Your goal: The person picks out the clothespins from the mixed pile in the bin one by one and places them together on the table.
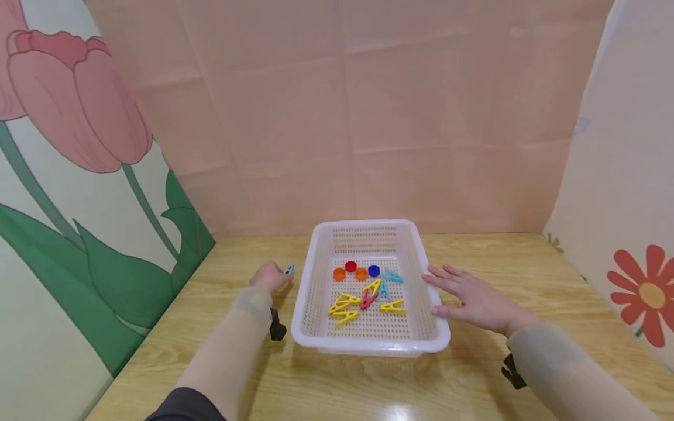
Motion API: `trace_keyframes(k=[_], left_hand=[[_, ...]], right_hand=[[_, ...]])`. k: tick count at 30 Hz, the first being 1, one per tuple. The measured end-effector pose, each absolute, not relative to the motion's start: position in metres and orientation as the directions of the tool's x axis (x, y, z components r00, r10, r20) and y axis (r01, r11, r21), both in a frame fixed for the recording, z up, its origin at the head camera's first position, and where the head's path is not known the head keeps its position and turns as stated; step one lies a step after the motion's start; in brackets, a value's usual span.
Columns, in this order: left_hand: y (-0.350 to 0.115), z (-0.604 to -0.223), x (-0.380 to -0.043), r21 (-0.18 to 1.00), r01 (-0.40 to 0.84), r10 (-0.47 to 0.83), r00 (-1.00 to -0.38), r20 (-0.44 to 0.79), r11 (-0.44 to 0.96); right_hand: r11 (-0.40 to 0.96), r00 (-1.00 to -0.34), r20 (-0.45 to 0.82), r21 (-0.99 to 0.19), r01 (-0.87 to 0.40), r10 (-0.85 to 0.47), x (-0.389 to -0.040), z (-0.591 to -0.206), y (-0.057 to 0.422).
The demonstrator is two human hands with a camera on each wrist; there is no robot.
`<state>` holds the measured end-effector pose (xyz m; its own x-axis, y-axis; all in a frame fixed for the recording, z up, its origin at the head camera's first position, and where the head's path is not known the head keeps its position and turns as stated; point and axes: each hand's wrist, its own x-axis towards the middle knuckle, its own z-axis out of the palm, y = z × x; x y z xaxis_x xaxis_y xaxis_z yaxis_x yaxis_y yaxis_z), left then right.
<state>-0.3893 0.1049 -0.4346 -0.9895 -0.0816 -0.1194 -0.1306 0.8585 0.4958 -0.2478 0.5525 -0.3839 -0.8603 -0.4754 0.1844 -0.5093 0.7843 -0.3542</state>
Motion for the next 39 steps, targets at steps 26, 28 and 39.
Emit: trace_keyframes(k=[26, 28, 39], left_hand=[[0.103, -0.451, -0.388, 0.437, -0.14, -0.097, -0.988, -0.12, 0.889], [0.104, -0.453, -0.389, 0.442, -0.144, -0.099, -0.988, -0.122, 0.886], [0.104, -0.451, -0.386, 0.507, -0.151, -0.092, -0.986, -0.141, 0.848]], right_hand=[[0.784, -0.858, 0.182, -0.349, -0.514, -0.481, -0.249, -0.387, 0.552], [0.783, -0.857, 0.184, -0.349, -0.515, -0.482, -0.249, -0.387, 0.552], [0.79, -0.863, 0.172, -0.349, -0.504, -0.475, -0.248, -0.385, 0.553]])
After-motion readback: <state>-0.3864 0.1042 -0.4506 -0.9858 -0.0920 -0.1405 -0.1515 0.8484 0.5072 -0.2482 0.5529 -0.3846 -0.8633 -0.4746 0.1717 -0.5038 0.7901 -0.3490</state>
